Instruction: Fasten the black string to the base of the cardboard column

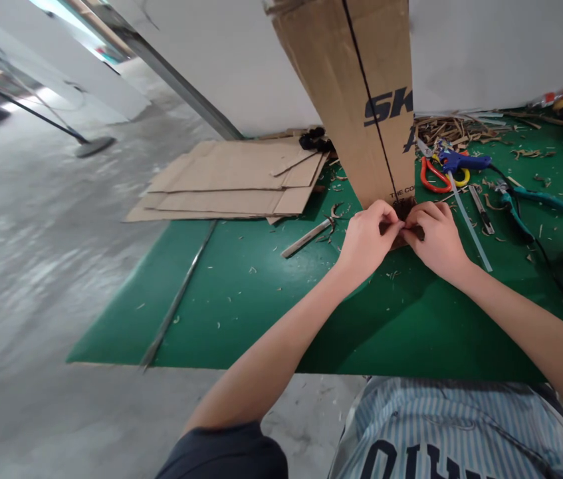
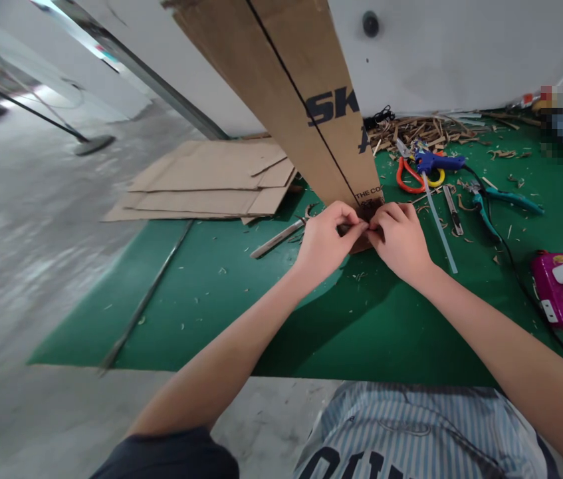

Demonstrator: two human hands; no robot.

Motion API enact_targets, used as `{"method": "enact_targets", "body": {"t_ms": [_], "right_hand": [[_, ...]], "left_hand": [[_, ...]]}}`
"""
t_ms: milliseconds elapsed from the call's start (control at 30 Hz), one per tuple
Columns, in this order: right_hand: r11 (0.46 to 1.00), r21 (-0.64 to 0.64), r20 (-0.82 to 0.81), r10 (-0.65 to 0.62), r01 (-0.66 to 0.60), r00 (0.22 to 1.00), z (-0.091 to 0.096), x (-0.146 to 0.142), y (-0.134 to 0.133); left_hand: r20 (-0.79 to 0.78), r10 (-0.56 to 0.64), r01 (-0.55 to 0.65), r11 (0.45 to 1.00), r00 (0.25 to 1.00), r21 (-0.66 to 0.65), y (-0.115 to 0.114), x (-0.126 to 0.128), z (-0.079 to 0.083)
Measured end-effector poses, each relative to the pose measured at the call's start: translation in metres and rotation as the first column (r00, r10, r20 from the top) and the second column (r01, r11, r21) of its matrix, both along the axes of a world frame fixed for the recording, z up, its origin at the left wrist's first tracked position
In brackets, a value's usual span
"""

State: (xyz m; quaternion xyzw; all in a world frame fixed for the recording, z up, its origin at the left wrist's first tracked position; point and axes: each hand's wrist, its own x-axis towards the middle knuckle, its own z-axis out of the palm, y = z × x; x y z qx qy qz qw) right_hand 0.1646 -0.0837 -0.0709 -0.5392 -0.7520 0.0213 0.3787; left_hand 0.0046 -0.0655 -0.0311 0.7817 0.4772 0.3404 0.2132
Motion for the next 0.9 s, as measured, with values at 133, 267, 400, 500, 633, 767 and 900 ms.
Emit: {"method": "enact_targets", "body": {"t_ms": [133, 267, 400, 500, 633, 767, 900], "right_hand": [[0.999, 0.05, -0.081, -0.006, 0.01, 0.997, -0.002, -0.0027, 0.0006], [0.998, 0.055, -0.117, 0.0, 0.007, 0.993, -0.0009, -0.0044, 0.0007], [0.999, 0.043, -0.146, 0.01, -0.004, 0.989, 0.0004, -0.0037, 0.0014], [0.999, 0.043, -0.161, 0.018, -0.012, 0.987, 0.0006, -0.0029, 0.0019], [0.999, 0.047, -0.201, 0.037, -0.028, 0.979, 0.0006, -0.0026, 0.0023], [0.998, 0.059, -0.23, 0.051, -0.038, 0.972, 0.0009, -0.0025, 0.0025], [0.997, 0.073, -0.246, 0.044, -0.026, 0.968, 0.0013, -0.0025, 0.0028]], "left_hand": [[0.037, -0.001, 0.001, 1.0, 0.999, -0.005, -0.001, 0.001, -0.0011], [0.053, -0.036, 0.038, 0.999, 0.998, -0.028, -0.0009, -0.0005, 0.0004], [0.033, -0.077, 0.077, 0.997, 0.997, -0.027, -0.0005, -0.0046, 0.0037], [-0.049, -0.126, 0.125, 0.992, 0.991, -0.011, 0.0002, -0.0052, 0.0034], [-0.178, -0.121, 0.123, 0.992, 0.977, -0.002, 0.0021, -0.0009, 0.0001], [-0.18, -0.089, 0.083, 0.996, 0.98, -0.042, 0.0037, 0.0021, 0.0003], [-0.175, -0.088, 0.076, 0.994, 0.981, -0.076, 0.0042, 0.0017, 0.0056]]}}
